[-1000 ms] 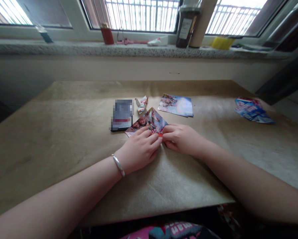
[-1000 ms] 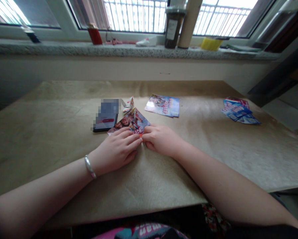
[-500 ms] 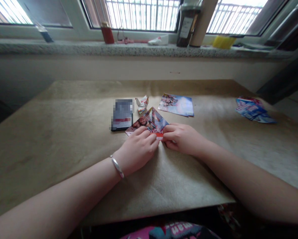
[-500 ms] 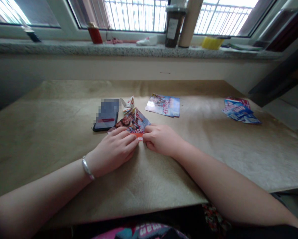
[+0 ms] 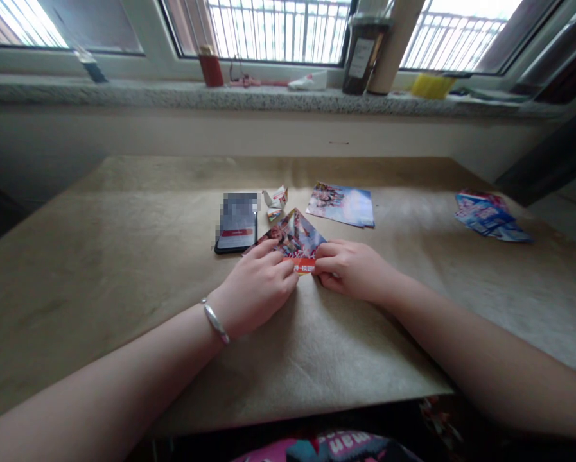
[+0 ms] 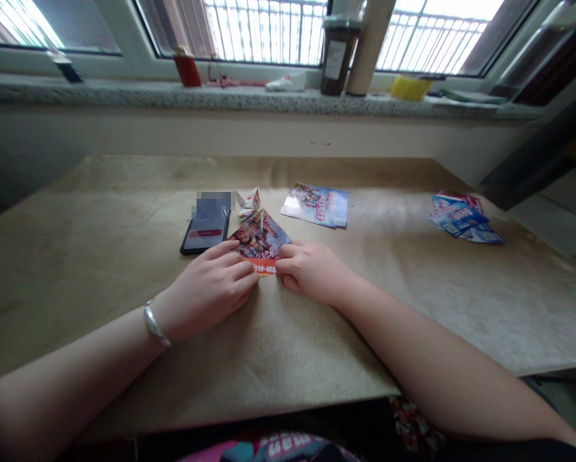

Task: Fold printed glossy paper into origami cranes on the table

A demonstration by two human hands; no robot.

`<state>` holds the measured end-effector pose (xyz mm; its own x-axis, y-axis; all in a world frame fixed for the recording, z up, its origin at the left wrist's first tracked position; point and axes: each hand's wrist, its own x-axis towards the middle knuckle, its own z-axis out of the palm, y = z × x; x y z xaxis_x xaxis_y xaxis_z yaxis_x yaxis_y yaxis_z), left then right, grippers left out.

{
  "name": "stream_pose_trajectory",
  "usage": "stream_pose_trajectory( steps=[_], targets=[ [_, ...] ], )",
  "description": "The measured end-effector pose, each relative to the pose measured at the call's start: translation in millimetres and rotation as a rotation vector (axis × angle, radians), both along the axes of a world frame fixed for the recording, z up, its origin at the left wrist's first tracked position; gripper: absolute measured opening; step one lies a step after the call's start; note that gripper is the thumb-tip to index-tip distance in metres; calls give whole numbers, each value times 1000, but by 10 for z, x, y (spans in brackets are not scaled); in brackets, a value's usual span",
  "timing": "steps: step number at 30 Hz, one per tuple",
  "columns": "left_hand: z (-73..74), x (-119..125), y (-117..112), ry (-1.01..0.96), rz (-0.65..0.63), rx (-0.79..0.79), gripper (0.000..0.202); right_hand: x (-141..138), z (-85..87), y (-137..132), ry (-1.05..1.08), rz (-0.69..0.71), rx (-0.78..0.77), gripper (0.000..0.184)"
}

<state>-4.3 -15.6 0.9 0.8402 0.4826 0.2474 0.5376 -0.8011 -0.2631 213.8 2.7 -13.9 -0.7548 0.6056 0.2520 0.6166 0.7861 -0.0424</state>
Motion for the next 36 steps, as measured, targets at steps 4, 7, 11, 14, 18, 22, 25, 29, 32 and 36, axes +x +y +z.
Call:
stream_pose_trajectory(
  steps=[4, 7, 11, 14, 18, 22, 25, 29, 32, 36],
  targets=[
    [15, -20, -11, -9, 28, -6, 14, 5, -16, 7, -12, -3, 10, 17],
    [32, -51, 1, 10, 26, -46, 14, 6, -28, 11, 4, 4, 13, 16],
    [67, -93, 24, 51, 1, -110, 15, 12, -22, 5, 14, 13, 2, 17],
    [92, -113, 30, 68, -2, -132, 17, 23, -19, 3, 11, 11, 4, 17],
    [117, -130, 32, 94, 11, -169, 19, 39, -34, 9, 1, 2, 5, 17],
    [148, -156, 43, 117, -13, -184, 21, 42, -39, 6, -1, 6, -3, 18],
    [178, -185, 54, 120, -15, -197, 21, 42, -32, 1, -4, 5, -10, 18],
    [199, -220, 74, 119, -5, -236, 22, 50, -33, -1, -7, 8, -3, 18],
    [198, -238, 89, 107, 2, -281, 22, 60, -39, -2, -2, 10, 2, 18],
    [202, -255, 98, 84, -12, -321, 25, 65, -41, -3, -10, 7, -2, 18]
  ],
)
